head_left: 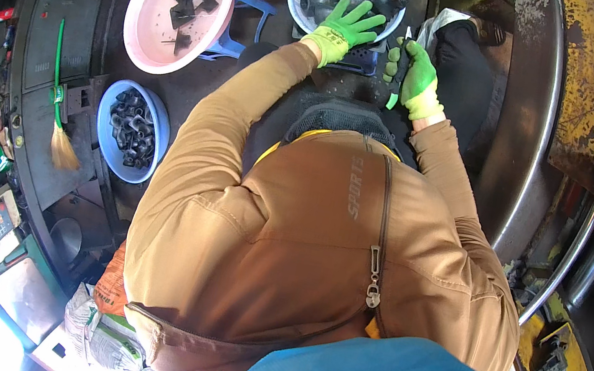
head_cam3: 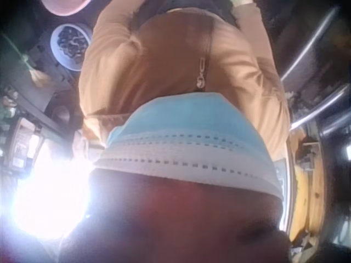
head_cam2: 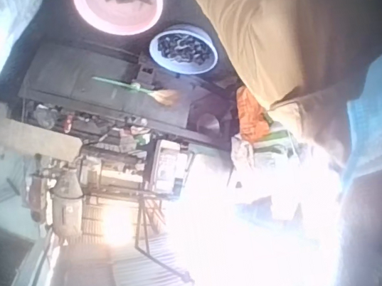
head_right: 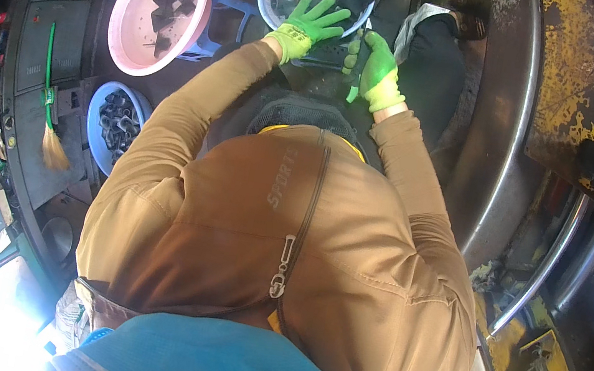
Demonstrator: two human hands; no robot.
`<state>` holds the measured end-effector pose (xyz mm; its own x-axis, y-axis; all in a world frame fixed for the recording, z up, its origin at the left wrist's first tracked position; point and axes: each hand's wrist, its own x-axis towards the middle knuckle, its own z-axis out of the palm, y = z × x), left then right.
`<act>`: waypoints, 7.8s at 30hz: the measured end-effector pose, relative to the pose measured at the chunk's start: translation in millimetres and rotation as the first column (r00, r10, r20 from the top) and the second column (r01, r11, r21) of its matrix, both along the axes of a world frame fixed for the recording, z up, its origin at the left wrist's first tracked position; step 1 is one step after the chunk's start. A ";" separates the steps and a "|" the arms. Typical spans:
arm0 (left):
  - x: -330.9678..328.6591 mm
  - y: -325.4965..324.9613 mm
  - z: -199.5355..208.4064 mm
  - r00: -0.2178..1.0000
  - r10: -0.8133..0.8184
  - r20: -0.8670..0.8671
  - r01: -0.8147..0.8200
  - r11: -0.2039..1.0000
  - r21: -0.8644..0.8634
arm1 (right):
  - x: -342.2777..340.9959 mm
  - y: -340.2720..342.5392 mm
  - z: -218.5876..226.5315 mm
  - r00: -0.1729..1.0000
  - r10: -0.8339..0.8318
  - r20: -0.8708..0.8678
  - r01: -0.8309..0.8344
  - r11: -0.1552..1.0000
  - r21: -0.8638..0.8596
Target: The person picks up black plastic parts from a white bucket, inspects them by hand, and places them into a pink basin. The person repeats this process multiple times, handling each part individually.
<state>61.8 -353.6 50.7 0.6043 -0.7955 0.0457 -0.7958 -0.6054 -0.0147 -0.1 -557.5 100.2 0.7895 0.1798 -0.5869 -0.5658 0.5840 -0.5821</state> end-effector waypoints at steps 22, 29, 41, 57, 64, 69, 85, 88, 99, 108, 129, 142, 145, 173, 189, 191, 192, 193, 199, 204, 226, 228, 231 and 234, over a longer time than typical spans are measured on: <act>-64.6 -28.3 179.2 0.950 0.040 -0.311 -0.311 0.237 -0.920 | -21.8 34.3 73.8 0.438 0.332 0.836 0.405 0.757 -0.513; -67.0 -30.1 182.4 0.974 -0.040 -0.222 -0.200 0.302 -0.932 | -20.7 23.7 97.3 0.402 0.531 0.746 0.370 0.651 -0.663; -65.7 -20.2 191.1 0.916 -0.180 -0.358 -0.307 0.258 -0.916 | -21.9 11.1 109.0 0.474 0.685 0.553 0.230 0.510 -0.829; -52.6 -6.5 198.2 0.623 -0.602 -0.500 -0.268 0.436 -0.859 | -9.9 -11.7 103.2 0.288 0.759 0.584 -0.285 0.650 -0.704; -20.2 2.0 207.6 0.301 -0.769 -0.564 -0.154 0.545 -0.824 | -9.2 5.3 96.6 0.500 0.621 0.604 -0.357 0.783 -0.510; -39.2 -0.7 206.2 0.827 -0.307 -0.471 -0.287 0.489 -0.824 | -0.1 26.6 113.9 0.393 0.494 0.776 0.131 0.805 -0.579; -55.0 -16.1 198.5 0.836 -0.425 -0.346 -0.208 0.338 -0.918 | -13.4 12.3 142.2 0.195 0.733 0.652 0.222 0.615 -0.757; -52.2 -14.2 197.6 0.819 -0.462 -0.340 -0.185 0.347 -0.919 | -15.5 7.6 139.7 0.409 0.670 0.619 -0.101 0.707 -0.700; -35.3 -6.7 198.7 0.276 -0.778 -0.565 -0.112 0.558 -0.822 | -6.4 -10.2 86.0 0.618 0.664 0.421 -0.561 0.748 -0.356; -61.4 -24.5 202.3 0.695 -0.366 -0.619 -0.587 0.207 -0.783 | -3.8 22.3 106.0 0.335 0.487 0.807 0.375 0.716 -0.588; -62.4 -13.5 197.7 0.766 -0.450 -0.459 -0.335 0.331 -0.882 | -14.0 -6.0 127.5 0.462 0.680 0.570 -0.303 0.725 -0.619; -51.3 -7.1 200.3 0.732 -0.474 -0.489 -0.401 0.280 -0.872 | -8.6 14.3 90.1 0.437 0.511 0.740 0.125 0.781 -0.612; -59.3 -17.1 200.1 0.842 -0.294 -0.452 -0.385 0.259 -0.886 | -8.1 33.6 97.8 0.388 0.407 0.827 0.461 0.691 -0.557; -60.3 -14.0 180.7 0.960 -0.116 -0.256 -0.225 0.233 -0.946 | -17.2 35.6 103.4 0.406 0.598 0.692 0.366 0.587 -0.722; -61.9 7.0 202.7 0.765 -0.555 -0.326 -0.184 0.297 -0.937 | -7.4 6.9 126.7 0.312 0.759 0.572 -0.285 0.649 -0.705; -61.0 10.7 202.9 0.730 -0.606 -0.317 -0.142 0.319 -0.937 | -2.4 2.9 123.0 0.235 0.827 0.511 -0.336 0.562 -0.756; -59.9 12.3 202.8 0.724 -0.624 -0.296 -0.096 0.333 -0.938 | -2.3 2.3 119.1 0.147 0.841 0.520 -0.276 0.540 -0.795; -59.3 13.4 201.9 0.712 -0.643 -0.282 -0.055 0.349 -0.935 | -1.3 3.7 114.1 -0.013 0.868 0.496 -0.117 0.492 -0.863; -51.6 30.1 165.9 0.563 -0.749 -0.350 -0.214 0.277 -0.937 | -6.7 55.5 78.3 0.313 0.732 0.605 -0.403 0.679 -0.613; -71.9 130.8 85.8 0.801 0.394 -0.452 -0.455 -0.090 -0.886 | 36.9 61.2 68.1 0.802 0.587 0.111 -0.586 0.809 -0.047; -179.2 263.0 79.7 0.338 0.939 0.064 -0.362 0.192 -0.912 | 69.6 -16.3 1.1 0.909 0.408 0.090 -0.417 0.877 0.238; -177.8 260.7 71.5 0.366 0.926 0.091 -0.321 0.218 -0.922 | 71.1 -18.4 -1.7 0.905 0.417 0.083 -0.425 0.887 0.181; -177.1 255.5 60.7 0.648 0.578 -0.496 -0.219 -0.482 -0.848 | 72.2 -18.9 -3.9 0.904 0.420 0.077 -0.427 0.889 0.166; -179.7 249.6 62.6 0.818 -0.063 -0.572 -0.318 -0.878 -0.358 | 71.0 -16.2 -3.0 0.909 0.410 0.071 -0.416 0.899 0.138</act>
<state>-117.9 -104.1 113.3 0.7252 0.6821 -0.0944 -0.4510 0.5742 0.6833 70.8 -573.8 97.3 0.6471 0.5767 -0.4986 -0.7533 0.3831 -0.5346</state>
